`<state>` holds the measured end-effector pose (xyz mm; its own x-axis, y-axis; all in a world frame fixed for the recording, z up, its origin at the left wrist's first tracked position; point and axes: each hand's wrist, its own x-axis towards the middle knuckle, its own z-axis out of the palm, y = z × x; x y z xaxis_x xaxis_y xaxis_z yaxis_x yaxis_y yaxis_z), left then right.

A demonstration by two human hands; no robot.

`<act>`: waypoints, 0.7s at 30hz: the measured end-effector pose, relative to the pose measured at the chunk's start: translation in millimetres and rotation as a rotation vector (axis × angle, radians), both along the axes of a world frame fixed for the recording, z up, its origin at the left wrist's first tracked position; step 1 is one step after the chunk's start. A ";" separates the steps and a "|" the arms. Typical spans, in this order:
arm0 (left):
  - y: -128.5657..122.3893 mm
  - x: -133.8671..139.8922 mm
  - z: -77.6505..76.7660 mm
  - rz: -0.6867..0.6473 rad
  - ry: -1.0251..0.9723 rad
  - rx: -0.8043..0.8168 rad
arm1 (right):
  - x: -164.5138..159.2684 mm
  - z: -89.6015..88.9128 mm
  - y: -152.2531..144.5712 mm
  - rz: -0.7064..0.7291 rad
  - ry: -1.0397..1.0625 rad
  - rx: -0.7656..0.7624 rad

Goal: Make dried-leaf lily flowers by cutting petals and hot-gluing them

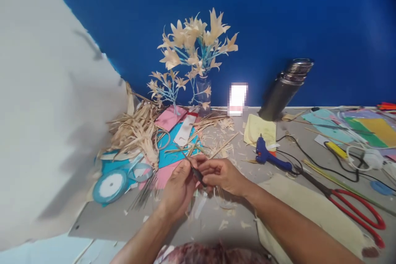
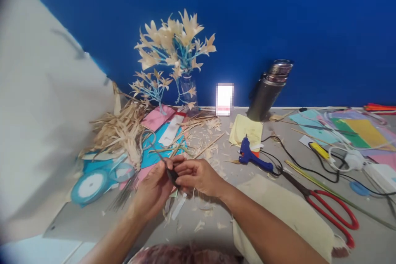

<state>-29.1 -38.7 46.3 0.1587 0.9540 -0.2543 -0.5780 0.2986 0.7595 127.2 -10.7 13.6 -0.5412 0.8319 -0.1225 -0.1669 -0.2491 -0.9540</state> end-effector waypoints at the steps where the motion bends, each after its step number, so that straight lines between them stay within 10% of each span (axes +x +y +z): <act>1: -1.7 -6.9 2.0 0.035 -0.016 -0.001 | 3.8 0.7 3.4 -0.058 -0.056 0.058; 7: -18.0 -37.7 2.2 0.007 0.092 0.019 | 51.7 9.5 48.9 -0.615 -0.878 0.467; 12: -27.8 -42.0 -7.3 0.002 0.164 -0.044 | 55.7 14.8 77.1 -0.322 -1.477 0.582; 21: -25.8 -71.0 -12.6 -0.023 0.329 -0.020 | 61.7 30.3 83.3 -0.366 -1.529 0.642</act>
<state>-100.1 -64.5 33.7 0.0861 0.9456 -0.3139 -0.2951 0.3251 0.8984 188.9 72.6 44.0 -0.0389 0.9969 0.0691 0.9763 0.0527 -0.2100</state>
